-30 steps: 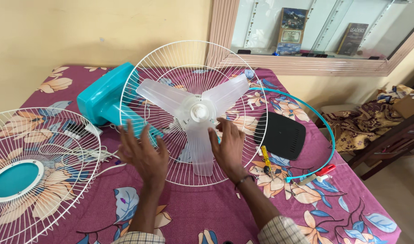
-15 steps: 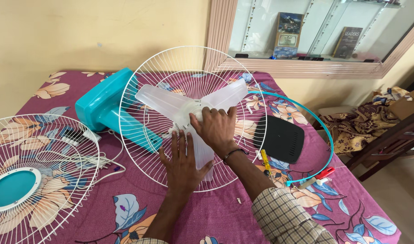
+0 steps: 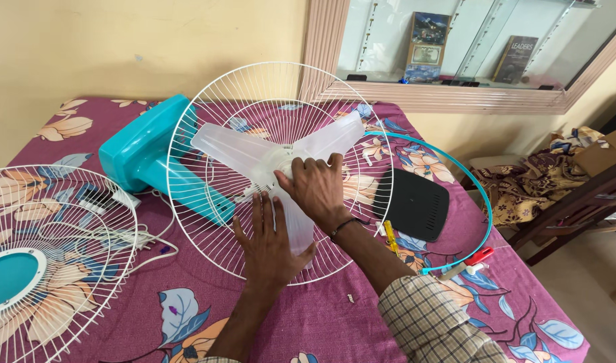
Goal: The person assembles an electric fan by placing the fan blades onto the motor hub, securing them with a central cap, and attaching the front and rear wire cages. The fan is reassembled on a table with floral-patterned cloth.
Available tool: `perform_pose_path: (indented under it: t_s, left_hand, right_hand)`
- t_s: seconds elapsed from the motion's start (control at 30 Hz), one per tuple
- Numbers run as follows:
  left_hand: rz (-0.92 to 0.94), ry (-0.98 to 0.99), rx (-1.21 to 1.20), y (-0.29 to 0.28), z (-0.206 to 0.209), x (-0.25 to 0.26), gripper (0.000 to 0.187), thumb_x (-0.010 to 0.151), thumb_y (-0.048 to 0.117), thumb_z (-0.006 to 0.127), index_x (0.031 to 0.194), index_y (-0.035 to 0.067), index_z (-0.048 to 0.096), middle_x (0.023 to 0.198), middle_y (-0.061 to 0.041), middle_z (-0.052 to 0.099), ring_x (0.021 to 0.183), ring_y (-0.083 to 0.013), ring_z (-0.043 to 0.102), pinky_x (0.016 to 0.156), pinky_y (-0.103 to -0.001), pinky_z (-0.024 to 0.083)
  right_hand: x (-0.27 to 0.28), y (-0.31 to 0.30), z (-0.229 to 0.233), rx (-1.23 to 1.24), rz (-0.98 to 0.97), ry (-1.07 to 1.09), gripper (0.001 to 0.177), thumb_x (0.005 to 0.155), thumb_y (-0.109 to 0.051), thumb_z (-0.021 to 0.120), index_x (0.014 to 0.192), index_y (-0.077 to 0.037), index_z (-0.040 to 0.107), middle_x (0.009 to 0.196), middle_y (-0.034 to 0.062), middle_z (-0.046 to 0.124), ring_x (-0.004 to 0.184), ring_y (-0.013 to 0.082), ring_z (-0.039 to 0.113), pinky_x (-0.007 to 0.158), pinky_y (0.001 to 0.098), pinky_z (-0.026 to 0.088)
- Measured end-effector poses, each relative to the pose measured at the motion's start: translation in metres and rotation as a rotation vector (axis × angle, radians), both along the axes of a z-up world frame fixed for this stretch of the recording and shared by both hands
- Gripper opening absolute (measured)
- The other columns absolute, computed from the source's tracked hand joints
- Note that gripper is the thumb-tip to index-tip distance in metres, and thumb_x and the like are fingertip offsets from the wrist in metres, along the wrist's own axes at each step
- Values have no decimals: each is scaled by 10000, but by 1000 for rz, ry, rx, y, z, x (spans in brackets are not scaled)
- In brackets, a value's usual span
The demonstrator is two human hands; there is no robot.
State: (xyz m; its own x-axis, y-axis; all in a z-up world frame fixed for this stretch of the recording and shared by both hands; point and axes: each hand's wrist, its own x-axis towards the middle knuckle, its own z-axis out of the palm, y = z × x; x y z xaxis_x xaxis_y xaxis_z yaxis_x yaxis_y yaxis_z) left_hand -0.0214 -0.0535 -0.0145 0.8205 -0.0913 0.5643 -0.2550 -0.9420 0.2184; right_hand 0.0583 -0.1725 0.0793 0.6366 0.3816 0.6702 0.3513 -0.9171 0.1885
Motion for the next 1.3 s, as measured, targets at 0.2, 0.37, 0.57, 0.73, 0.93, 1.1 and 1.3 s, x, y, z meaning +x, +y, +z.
perform_pose_path:
  t_s: [0.2, 0.37, 0.57, 0.73, 0.93, 1.1, 1.3]
  left_hand:
    - [3, 47, 7, -1, -2, 2, 1222, 727, 746, 670, 1541, -53, 233, 1643, -292, 146, 1553, -369, 8, 1131, -765, 17]
    - [-6, 30, 6, -1, 2, 2, 1218, 711, 748, 663, 1535, -44, 243, 1639, -293, 157, 1550, -374, 15, 1142, -757, 14]
    - [8, 120, 49, -2, 10, -2, 1198, 738, 752, 655, 1540, -38, 243, 1639, -284, 165, 1555, -365, 11, 1139, -750, 18]
    - [2, 111, 48, -2, 12, -3, 1192, 738, 743, 659, 1539, -34, 241, 1639, -284, 170, 1554, -367, 10, 1139, -743, 21]
    - [-11, 74, 34, 1, 4, -1, 1209, 741, 741, 643, 1589, -10, 220, 1656, -280, 122, 1555, -358, -21, 1149, -742, 16]
    - [-43, 36, 11, 2, -6, 6, 1180, 761, 779, 561, 1564, 0, 185, 1671, -263, 40, 1556, -350, -61, 1142, -753, 11]
    - [34, 235, 143, 4, -17, 10, 1207, 794, 886, 432, 1601, 48, 109, 1688, -220, -35, 1558, -352, -108, 1144, -749, 14]
  right_hand:
    - [7, -1, 0, -50, 49, 54, 542, 1044, -546, 510, 763, -99, 633, 614, 61, 618, 516, 214, 574, 865, 520, 383]
    - [12, -12, -2, -96, 123, -55, 508, 1036, -539, 531, 839, -83, 640, 694, 76, 625, 632, 222, 617, 910, 504, 393]
    - [15, -20, -1, -193, 175, -100, 472, 1032, -529, 553, 885, -89, 639, 763, 84, 632, 775, 248, 644, 935, 496, 407]
    - [8, -18, 4, -178, 144, -95, 460, 1021, -536, 563, 915, -95, 638, 802, 80, 631, 840, 247, 649, 970, 518, 397]
    - [-26, -27, -10, 49, 5, 143, 373, 1037, -473, 537, 1103, -115, 618, 1004, 76, 627, 1031, 234, 619, 1003, 605, 340]
    - [-58, -49, -40, 268, 2, 154, 318, 978, -389, 625, 1138, -115, 628, 1043, 56, 631, 1025, 194, 615, 1038, 616, 287]
    - [-74, -91, -54, 494, -47, 137, 187, 970, -270, 682, 1085, -127, 649, 1026, 15, 668, 957, 162, 618, 985, 464, 310]
